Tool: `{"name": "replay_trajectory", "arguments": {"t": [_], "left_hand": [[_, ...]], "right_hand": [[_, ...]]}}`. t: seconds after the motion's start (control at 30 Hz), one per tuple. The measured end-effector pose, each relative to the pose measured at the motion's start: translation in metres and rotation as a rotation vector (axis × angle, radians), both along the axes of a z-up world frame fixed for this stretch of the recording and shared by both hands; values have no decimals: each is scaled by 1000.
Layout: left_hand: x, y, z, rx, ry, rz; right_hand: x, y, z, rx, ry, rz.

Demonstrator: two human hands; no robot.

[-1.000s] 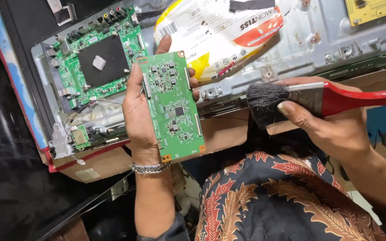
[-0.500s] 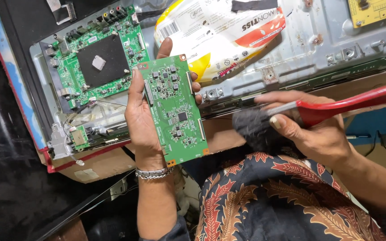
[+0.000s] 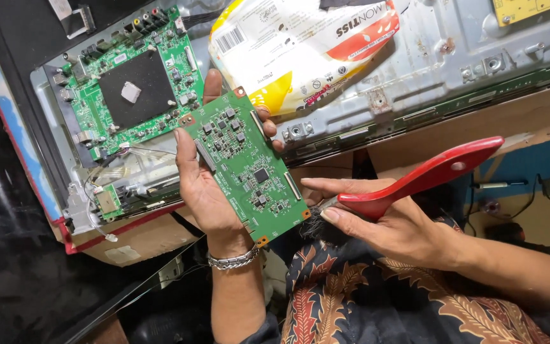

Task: The person holds a green circuit board and brushes it with a red-handled brush. They briefly pour a liquid from a small can onto the board, then continue brushing both sides of the board. The person flips the board over to clean the other side and finishes by brushing the edges.

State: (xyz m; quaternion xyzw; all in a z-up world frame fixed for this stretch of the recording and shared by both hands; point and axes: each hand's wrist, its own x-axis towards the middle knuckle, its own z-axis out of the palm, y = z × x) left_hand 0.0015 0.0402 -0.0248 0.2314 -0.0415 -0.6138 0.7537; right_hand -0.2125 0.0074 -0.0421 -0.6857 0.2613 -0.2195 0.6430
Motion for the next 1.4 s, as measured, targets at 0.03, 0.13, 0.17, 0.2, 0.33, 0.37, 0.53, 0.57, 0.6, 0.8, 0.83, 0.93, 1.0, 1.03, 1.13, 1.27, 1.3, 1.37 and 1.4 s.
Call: {"name": "replay_trajectory", "arguments": {"t": [0.03,0.13,0.17,0.2,0.33,0.37,0.53,0.57,0.6,0.8,0.83,0.93,1.0,1.03,1.13,1.27,1.3,1.37,1.4], "left_hand": [[2,1,-3,-15,15,-19],[2,2,-6,-22,37,-40],[2,2,-6,-15,40,-39],[1,3,-6,-14,40,-38],[0,3,-6,0,43,-38],[-1,2,-7,12,49,-38],[-1,2,-4,35,75,-45],[-2,1,-3,45,66,-40],[-2,0,-2,46,65,-41],[1,-8,7,128,-25,-32],[6,-10,9,173,-63,-153],[18,-19,18,276,-168,-353],[27,-24,21,336,-232,-438],[33,-26,21,311,-208,-517],[42,-32,18,288,-189,-624],[40,-38,21,409,-173,-674],[39,-37,19,406,-173,-674],[38,-35,16,317,-169,-623],[37,-33,14,315,-170,-620]], "right_hand": [[0,1,0,0,-14,-1],[-1,1,0,-18,-11,8],[-1,1,0,-38,3,19],[-1,1,0,-36,3,20],[0,1,0,-30,-20,13],[-1,1,1,-22,-19,18],[-4,2,-1,-15,-8,19],[-4,1,0,1,12,21],[-4,2,-1,2,11,20],[-17,-4,2,167,134,26],[-22,-6,1,114,95,54],[-35,-21,3,-10,-133,99],[-38,-32,4,-73,-320,110],[-37,-39,5,-306,-266,69],[-24,-51,13,-494,-225,68],[20,-49,47,-595,-301,252],[28,-48,39,-598,-299,253],[44,-46,23,-721,-419,457],[42,-60,27,-723,-421,459]]}}
